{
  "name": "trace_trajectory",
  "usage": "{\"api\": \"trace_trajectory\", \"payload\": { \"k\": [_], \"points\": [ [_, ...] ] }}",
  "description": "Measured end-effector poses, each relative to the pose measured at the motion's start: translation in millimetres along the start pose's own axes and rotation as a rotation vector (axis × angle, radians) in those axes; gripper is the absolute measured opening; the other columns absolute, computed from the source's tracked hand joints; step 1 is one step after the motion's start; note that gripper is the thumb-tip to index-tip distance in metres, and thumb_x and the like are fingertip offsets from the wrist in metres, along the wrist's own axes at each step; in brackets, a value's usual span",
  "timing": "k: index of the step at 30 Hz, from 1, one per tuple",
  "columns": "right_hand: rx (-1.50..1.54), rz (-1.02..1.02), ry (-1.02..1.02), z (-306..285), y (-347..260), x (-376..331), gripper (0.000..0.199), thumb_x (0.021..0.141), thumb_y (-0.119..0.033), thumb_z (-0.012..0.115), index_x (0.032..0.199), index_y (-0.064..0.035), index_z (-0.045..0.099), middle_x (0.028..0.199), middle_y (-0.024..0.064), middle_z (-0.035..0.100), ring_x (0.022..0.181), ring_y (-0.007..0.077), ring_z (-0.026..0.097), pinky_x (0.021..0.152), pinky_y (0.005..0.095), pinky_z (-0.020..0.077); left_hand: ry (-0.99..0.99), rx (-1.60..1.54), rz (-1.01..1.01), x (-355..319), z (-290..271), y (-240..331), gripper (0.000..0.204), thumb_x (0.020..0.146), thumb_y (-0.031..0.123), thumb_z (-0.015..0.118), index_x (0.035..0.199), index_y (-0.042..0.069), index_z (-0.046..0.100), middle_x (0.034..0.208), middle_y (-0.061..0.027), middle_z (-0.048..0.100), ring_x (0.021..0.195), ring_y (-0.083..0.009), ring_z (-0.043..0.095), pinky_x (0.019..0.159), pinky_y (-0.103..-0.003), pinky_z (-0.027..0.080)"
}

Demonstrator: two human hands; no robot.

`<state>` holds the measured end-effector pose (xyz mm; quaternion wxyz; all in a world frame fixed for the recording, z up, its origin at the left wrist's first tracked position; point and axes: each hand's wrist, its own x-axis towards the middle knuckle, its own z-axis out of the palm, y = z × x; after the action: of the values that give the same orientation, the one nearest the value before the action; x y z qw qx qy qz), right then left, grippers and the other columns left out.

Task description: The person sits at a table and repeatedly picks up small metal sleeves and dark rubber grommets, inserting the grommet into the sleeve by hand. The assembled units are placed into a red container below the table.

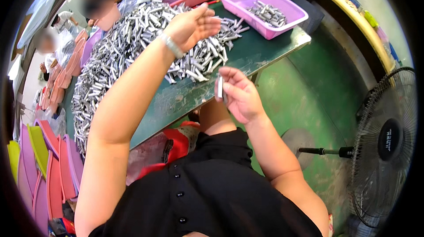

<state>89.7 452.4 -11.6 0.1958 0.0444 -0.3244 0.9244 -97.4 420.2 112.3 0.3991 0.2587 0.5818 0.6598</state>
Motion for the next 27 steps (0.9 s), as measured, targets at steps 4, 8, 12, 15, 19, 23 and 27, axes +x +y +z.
{"api": "trace_trajectory", "payload": {
  "k": [4, 8, 12, 15, 19, 23, 27],
  "points": [
    [-0.207, -0.194, 0.000, 24, 12, 14, 0.039, 0.087, 0.003, 0.056, 0.125, -0.0011, 0.047, 0.104, 0.0072, 0.058, 0.090, 0.0133, 0.057, 0.081, 0.0262, 0.0471, -0.130, 0.278, 0.096, -92, -49, -47, 0.029, 0.094, 0.026, 0.054, 0.109, 0.002, 0.058, 0.095, -0.0038, 0.064, 0.085, -0.0112, 0.059, 0.074, -0.025, 0.048],
    [-0.413, -0.287, -0.184, 52, 43, 24, 0.040, 0.084, 0.010, 0.055, 0.123, -0.0007, 0.051, 0.103, 0.0067, 0.059, 0.095, 0.0136, 0.058, 0.086, 0.0268, 0.0461, -0.003, 0.676, 0.478, -174, -65, -74, 0.029, 0.076, 0.007, 0.074, 0.101, 0.003, 0.059, 0.096, -0.0035, 0.059, 0.084, -0.0121, 0.056, 0.075, -0.025, 0.045],
    [-0.665, -0.373, -0.408, 81, 76, 24, 0.039, 0.081, 0.014, 0.054, 0.117, -0.0011, 0.056, 0.101, 0.0063, 0.060, 0.096, 0.0138, 0.058, 0.085, 0.0273, 0.0473, 0.320, 0.856, 0.769, -211, -89, -85, 0.029, 0.069, 0.007, 0.075, 0.094, 0.004, 0.060, 0.092, -0.0088, 0.060, 0.084, -0.0245, 0.059, 0.071, -0.033, 0.048],
    [-0.730, -0.382, -0.529, 104, 101, 23, 0.040, 0.077, 0.014, 0.061, 0.113, -0.0020, 0.058, 0.100, 0.0073, 0.062, 0.096, 0.0155, 0.059, 0.081, 0.0291, 0.0497, 0.436, 0.963, 0.845, -246, -106, -86, 0.027, 0.066, 0.005, 0.072, 0.090, 0.005, 0.061, 0.091, -0.0098, 0.061, 0.082, -0.0286, 0.059, 0.071, -0.035, 0.048],
    [-0.722, -0.328, -0.597, 129, 131, 17, 0.042, 0.072, 0.015, 0.064, 0.111, -0.0023, 0.060, 0.099, 0.0090, 0.062, 0.092, 0.0178, 0.063, 0.081, 0.0288, 0.0511, 0.514, 1.058, 0.874, -286, -134, -93, 0.028, 0.063, -0.004, 0.069, 0.090, 0.001, 0.062, 0.093, -0.0128, 0.062, 0.081, -0.0270, 0.061, 0.070, -0.032, 0.049],
    [-0.750, -0.318, -0.662, 152, 154, 17, 0.041, 0.072, 0.014, 0.064, 0.110, -0.0027, 0.061, 0.097, 0.0093, 0.062, 0.089, 0.0178, 0.065, 0.081, 0.0284, 0.0518, 0.630, 0.979, 0.843, -315, -146, -100, 0.027, 0.063, -0.003, 0.069, 0.088, 0.002, 0.062, 0.091, -0.0107, 0.061, 0.080, -0.0274, 0.060, 0.070, -0.034, 0.048],
    [-0.798, -0.306, -0.693, 165, 166, 16, 0.036, 0.074, 0.013, 0.063, 0.108, -0.0011, 0.062, 0.098, 0.0093, 0.063, 0.087, 0.0182, 0.064, 0.080, 0.0281, 0.0512, 0.682, 0.908, 0.801, -329, -156, -105, 0.027, 0.065, 0.000, 0.071, 0.091, 0.003, 0.062, 0.092, -0.0112, 0.061, 0.082, -0.0291, 0.060, 0.072, -0.035, 0.048]
  ]
}}
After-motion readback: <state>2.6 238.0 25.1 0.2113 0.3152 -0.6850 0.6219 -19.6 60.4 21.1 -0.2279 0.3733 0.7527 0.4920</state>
